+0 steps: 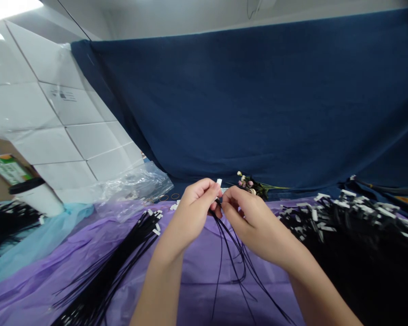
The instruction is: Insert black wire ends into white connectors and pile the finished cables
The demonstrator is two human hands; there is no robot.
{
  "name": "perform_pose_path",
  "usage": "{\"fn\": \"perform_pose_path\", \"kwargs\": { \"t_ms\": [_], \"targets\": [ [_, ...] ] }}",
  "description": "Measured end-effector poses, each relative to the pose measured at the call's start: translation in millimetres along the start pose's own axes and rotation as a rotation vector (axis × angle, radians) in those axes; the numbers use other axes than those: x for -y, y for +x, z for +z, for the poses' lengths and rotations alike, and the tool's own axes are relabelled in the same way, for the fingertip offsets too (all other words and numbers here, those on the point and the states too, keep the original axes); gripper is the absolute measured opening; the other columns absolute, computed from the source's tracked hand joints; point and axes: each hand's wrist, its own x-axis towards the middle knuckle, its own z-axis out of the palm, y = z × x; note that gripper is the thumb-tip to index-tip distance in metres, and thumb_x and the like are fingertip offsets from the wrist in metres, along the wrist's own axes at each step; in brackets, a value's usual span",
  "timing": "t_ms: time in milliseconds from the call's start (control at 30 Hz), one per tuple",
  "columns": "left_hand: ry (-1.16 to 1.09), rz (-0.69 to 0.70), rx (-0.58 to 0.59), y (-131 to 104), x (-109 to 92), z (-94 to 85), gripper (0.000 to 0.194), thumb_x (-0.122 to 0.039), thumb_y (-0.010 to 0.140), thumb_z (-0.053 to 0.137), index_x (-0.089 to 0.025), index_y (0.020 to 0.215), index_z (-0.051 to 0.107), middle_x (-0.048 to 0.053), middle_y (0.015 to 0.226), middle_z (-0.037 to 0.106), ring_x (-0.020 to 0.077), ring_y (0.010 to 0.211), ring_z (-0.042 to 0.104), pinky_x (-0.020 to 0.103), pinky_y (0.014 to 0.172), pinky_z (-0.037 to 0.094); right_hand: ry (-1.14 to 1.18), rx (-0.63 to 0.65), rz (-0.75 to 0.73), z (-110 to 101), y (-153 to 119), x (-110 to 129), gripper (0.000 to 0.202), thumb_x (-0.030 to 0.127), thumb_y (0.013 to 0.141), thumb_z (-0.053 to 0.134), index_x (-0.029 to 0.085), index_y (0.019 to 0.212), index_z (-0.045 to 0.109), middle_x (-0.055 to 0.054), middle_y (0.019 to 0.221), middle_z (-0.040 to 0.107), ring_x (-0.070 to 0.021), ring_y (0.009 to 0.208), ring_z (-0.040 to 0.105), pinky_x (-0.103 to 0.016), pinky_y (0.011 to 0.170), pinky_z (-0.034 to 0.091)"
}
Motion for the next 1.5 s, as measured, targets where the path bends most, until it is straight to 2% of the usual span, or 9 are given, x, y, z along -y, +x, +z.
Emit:
{"fn": "perform_pose_path", "kwargs": {
  "t_ms": [100,233,400,600,733,800,933,1133,1500],
  "targets": [
    [0.012,-0.023,-0.004,1,0,-2.2,0.027,-0.038,0.088,0.054,-0.016,0.072,0.052,-0.005,0.058,0.043,0.0079,0.051,0.050,0.021,0.053,0.040,0.234,0.036,0.040,-2,3,-5,0.016,0.016,0.092,0.048,0.018,0.077,0.050,0.004,0.070,0.051,-0.0083,0.062,0.045,-0.022,0.056,0.035],
    [0.037,-0.034,-0.031,1,-2,-8.1,0.029,-0.040,0.087,0.055,-0.016,0.073,0.053,-0.005,0.057,0.042,0.0077,0.048,0.051,0.020,0.051,0.039,0.860,0.185,0.228,-13,11,-22,0.006,0.023,0.091,0.054,0.019,0.089,0.058,0.007,0.064,0.046,-0.0059,0.050,0.039,-0.019,0.049,0.037],
    [0.063,-0.046,-0.088,2,-3,-14.1,0.030,-0.041,0.088,0.054,-0.015,0.073,0.054,-0.005,0.056,0.042,0.0070,0.047,0.051,0.020,0.051,0.038,1.252,0.156,0.255,-27,15,-39,0.014,0.023,0.076,0.075,0.018,0.088,0.068,0.002,0.079,0.064,-0.0071,0.058,0.059,-0.020,0.057,0.051],
    [0.050,-0.059,-0.057,4,-2,-13.9,0.029,-0.040,0.088,0.055,-0.015,0.072,0.055,-0.005,0.057,0.043,0.0066,0.047,0.052,0.019,0.051,0.039,1.387,-0.336,0.310,-26,25,-41,0.020,0.034,0.076,0.078,0.018,0.085,0.069,0.007,0.061,0.056,-0.0028,0.048,0.052,-0.015,0.051,0.051],
    [0.037,-0.064,-0.054,3,-2,-15.3,0.029,-0.039,0.089,0.054,-0.015,0.072,0.054,-0.005,0.056,0.043,0.0067,0.047,0.052,0.019,0.051,0.039,1.491,-0.740,0.318,-34,34,-46,0.021,0.040,0.085,0.068,0.019,0.086,0.068,0.005,0.068,0.061,-0.0048,0.061,0.062,-0.018,0.064,0.057],
    [0.029,-0.061,-0.050,3,-2,-16.4,0.029,-0.039,0.088,0.054,-0.015,0.072,0.054,-0.005,0.056,0.043,0.0066,0.047,0.052,0.019,0.051,0.040,1.539,-0.813,0.246,-41,34,-45,0.020,0.039,0.086,0.067,0.019,0.085,0.068,0.006,0.065,0.060,-0.0026,0.060,0.061,-0.013,0.063,0.056],
    [0.023,-0.045,-0.034,3,-1,-16.1,0.030,-0.040,0.088,0.055,-0.014,0.073,0.056,-0.004,0.062,0.044,0.0052,0.049,0.050,0.018,0.051,0.038,1.271,-0.640,0.133,-45,23,-37,0.020,0.031,0.076,0.078,0.021,0.091,0.071,0.010,0.054,0.050,0.0012,0.037,0.036,-0.009,0.035,0.033],
    [0.003,-0.005,-0.042,2,-1,-12.5,0.029,-0.041,0.089,0.055,-0.015,0.075,0.056,-0.004,0.066,0.045,0.0040,0.050,0.046,0.018,0.050,0.039,0.483,-0.565,0.043,-20,7,-16,0.012,0.024,0.070,0.079,0.017,0.065,0.071,0.005,0.049,0.046,-0.0049,0.046,0.037,-0.019,0.042,0.029],
    [-0.052,0.042,-0.052,-1,-4,-9.0,0.028,-0.040,0.089,0.056,-0.016,0.075,0.056,-0.004,0.067,0.044,0.0029,0.049,0.042,0.017,0.048,0.039,0.315,-0.655,0.061,-10,9,-10,0.016,0.022,0.073,0.074,0.015,0.062,0.066,0.007,0.049,0.037,-0.0054,0.048,0.032,-0.021,0.045,0.026]
  ]
}}
